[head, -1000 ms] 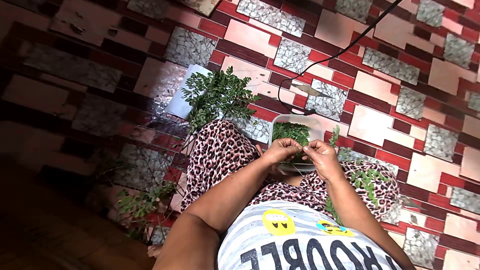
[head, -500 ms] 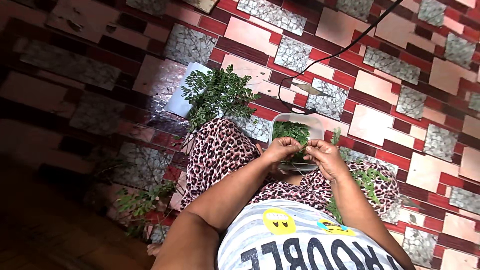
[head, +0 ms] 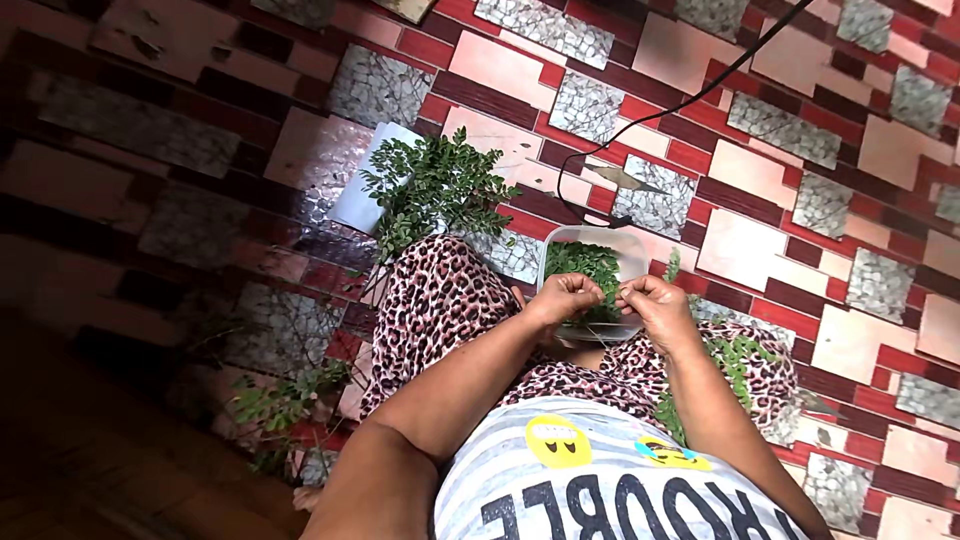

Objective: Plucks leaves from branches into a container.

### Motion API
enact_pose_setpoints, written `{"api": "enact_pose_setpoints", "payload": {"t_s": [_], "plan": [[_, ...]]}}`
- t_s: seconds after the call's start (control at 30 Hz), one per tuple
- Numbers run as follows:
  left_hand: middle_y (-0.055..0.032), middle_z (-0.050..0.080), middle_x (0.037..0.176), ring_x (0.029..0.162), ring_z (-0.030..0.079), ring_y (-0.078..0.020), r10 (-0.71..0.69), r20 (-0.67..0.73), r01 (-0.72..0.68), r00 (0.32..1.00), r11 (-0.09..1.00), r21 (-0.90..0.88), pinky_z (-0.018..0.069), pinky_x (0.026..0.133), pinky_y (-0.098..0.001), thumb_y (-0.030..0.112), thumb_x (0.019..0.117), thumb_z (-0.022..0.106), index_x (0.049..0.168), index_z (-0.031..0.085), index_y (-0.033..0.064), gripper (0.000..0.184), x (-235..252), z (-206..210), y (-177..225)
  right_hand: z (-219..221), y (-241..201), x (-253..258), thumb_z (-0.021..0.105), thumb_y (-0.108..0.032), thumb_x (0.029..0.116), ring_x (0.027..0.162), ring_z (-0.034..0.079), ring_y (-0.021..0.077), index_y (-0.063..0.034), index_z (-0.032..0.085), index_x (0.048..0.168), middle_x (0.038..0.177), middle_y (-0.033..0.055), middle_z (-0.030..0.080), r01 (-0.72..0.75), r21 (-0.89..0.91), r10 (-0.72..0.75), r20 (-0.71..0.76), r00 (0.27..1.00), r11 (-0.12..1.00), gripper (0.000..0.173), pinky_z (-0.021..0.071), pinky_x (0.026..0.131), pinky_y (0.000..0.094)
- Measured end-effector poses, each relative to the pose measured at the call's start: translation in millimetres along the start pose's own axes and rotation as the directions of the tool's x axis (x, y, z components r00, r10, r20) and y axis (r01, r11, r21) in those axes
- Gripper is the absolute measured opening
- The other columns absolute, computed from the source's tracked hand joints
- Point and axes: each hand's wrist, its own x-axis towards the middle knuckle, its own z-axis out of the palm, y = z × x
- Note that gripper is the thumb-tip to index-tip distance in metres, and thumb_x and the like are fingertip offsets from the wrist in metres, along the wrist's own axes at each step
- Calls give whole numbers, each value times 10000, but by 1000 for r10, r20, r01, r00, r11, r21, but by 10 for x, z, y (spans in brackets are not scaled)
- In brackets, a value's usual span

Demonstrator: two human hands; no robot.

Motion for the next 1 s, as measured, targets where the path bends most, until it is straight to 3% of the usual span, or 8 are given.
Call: {"api": "enact_pose_setpoints", "payload": {"t_s": [0.1, 0.27, 0.37, 0.53, 0.7, 0.87, 1.0], "plan": [[13, 533, 660, 547, 456, -32, 45, 13, -46, 999, 997, 66, 391, 525, -175, 20, 967, 655, 891, 657, 14, 77, -16, 11, 19, -23, -53, -12, 611, -133, 1020, 827, 652, 129, -17, 689, 1121, 1019, 82, 687, -7, -179, 9, 11, 1000, 984, 172, 562, 770, 327], [10, 530, 670, 574, 462, -36, 122, 46, -128, 992, 977, 173, 404, 551, -188, 5, 949, 667, 865, 653, 7, 85, -40, 2, 22, 10, -31, -28, 673, -77, 957, 1080, 648, 137, -12, 712, 1050, 1200, 93, 671, 110, -120, -98, 106, 990, 987, 120, 557, 922, 332], [11, 539, 674, 581, 470, -31, 137, 65, -148, 988, 968, 203, 404, 552, -188, 23, 945, 686, 861, 656, 7, 91, -32, -4, 11, 49, -48, -51, 722, -55, 909, 1043, 657, 131, -15, 712, 980, 1196, 96, 665, 144, -118, -132, 99, 986, 983, 82, 576, 856, 306], [13, 534, 677, 598, 479, -37, 160, 87, -176, 983, 959, 220, 407, 566, -201, 31, 938, 687, 825, 639, 23, 123, -6, -25, -24, 92, -77, -67, 751, -38, 884, 1037, 651, 143, -11, 705, 974, 1203, 110, 653, 169, -162, -156, 92, 984, 972, 104, 575, 838, 305], [20, 527, 668, 599, 479, -34, 152, 81, -166, 985, 960, 226, 410, 571, -199, 30, 929, 701, 804, 632, 27, 143, -5, -38, -35, 115, -32, -52, 727, -16, 895, 1024, 644, 143, -6, 698, 898, 1141, 111, 673, 236, -173, -221, 100, 970, 956, 30, 556, 846, 308], [18, 538, 670, 601, 490, -39, 156, 79, -170, 985, 954, 245, 429, 579, -211, 37, 927, 691, 818, 645, 25, 119, 11, -82, -87, 179, 2, -32, 654, -9, 919, 1011, 641, 176, 1, 655, 859, 1135, 129, 664, 250, -189, -229, 127, 965, 949, 61, 552, 839, 349], [23, 573, 688, 592, 493, -32, 145, 63, -157, 987, 956, 247, 430, 569, -208, 69, 937, 691, 860, 675, 46, 82, -9, -103, -101, 217, 70, -6, 610, -38, 986, 1005, 647, 149, -1, 675, 949, 1102, 105, 673, 205, -117, -194, 101, 976, 972, 83, 545, 899, 347]]}}
